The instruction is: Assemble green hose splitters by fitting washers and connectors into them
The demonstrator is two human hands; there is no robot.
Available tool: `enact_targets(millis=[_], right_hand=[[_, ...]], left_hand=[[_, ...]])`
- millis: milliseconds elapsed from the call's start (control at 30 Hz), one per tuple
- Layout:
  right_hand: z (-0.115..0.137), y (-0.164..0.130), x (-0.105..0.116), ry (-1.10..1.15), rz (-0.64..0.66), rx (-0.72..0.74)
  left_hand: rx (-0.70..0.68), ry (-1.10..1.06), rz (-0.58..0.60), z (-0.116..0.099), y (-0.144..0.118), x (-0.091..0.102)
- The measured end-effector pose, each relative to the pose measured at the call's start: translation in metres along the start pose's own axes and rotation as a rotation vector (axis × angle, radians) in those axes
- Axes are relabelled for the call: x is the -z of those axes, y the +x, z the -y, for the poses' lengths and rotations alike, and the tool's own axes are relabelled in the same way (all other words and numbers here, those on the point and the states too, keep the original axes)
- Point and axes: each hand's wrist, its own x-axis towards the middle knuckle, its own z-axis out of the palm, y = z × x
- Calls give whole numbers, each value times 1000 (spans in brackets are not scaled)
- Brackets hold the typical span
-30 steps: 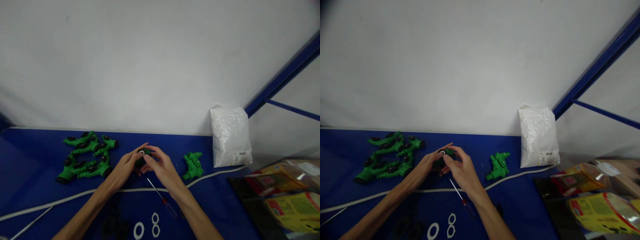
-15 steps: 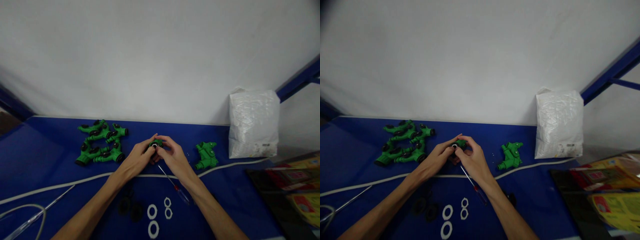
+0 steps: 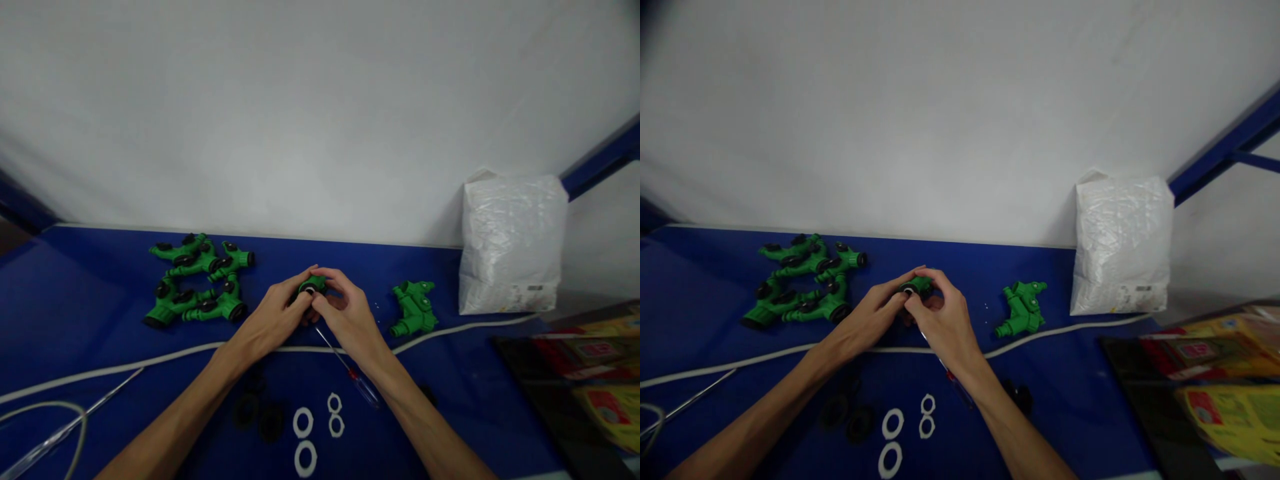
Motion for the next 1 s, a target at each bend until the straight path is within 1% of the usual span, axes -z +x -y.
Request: enact_targets(millis=[100,200,300,433,667,1000], right_hand=[[2,0,1,19,16,2],[6,2,5,106,98,-14],[9,4,10,147,159,-28],[8,7,17,163,188,-17],[2,11,22,184,218,-33],[1,11,19,208,190,-17]], left_hand=[[-5,29,-8,3,1,2],[12,23,-32,7,3,5],[36,-70,-14,8,5,9],[76,-162,19,6,5,13],[102,-217,46,3,5,16],[79,-189,19,3,5,16]])
